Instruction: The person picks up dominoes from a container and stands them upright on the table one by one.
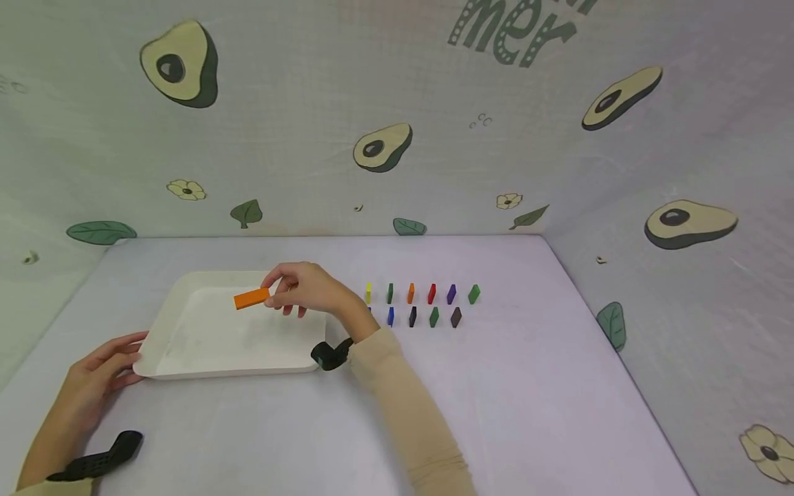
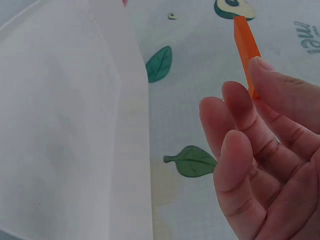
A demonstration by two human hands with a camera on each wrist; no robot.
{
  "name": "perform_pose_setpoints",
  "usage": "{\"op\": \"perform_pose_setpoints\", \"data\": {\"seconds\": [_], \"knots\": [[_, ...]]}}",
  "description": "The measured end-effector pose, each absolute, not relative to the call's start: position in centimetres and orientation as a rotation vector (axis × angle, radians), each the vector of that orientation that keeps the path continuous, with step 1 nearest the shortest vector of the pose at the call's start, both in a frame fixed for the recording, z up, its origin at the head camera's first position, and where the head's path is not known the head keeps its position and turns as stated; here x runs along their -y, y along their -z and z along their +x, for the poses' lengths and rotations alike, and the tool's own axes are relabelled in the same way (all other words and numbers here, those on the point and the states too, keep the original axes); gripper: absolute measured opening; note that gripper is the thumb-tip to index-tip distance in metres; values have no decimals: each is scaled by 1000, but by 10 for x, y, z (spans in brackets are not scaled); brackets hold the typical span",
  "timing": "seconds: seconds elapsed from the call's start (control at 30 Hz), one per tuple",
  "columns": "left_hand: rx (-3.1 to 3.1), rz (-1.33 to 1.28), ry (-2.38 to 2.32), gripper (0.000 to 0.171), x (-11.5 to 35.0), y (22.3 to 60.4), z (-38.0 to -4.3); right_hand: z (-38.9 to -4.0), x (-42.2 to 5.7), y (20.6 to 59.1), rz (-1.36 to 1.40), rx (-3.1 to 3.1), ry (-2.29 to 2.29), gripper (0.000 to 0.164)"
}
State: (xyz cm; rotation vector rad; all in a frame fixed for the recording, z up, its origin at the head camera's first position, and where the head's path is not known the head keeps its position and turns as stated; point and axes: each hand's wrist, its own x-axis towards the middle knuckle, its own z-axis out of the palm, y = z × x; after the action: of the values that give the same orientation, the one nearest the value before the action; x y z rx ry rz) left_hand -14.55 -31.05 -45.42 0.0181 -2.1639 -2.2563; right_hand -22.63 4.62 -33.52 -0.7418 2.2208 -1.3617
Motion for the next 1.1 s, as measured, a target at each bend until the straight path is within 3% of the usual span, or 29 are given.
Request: {"op": "perform_pose_setpoints", "data": {"seconds": [1.1], "knots": [[2171,91,2261,25,310,455,-147,-152,-226,317,-382,-2580,1597,34]]}}
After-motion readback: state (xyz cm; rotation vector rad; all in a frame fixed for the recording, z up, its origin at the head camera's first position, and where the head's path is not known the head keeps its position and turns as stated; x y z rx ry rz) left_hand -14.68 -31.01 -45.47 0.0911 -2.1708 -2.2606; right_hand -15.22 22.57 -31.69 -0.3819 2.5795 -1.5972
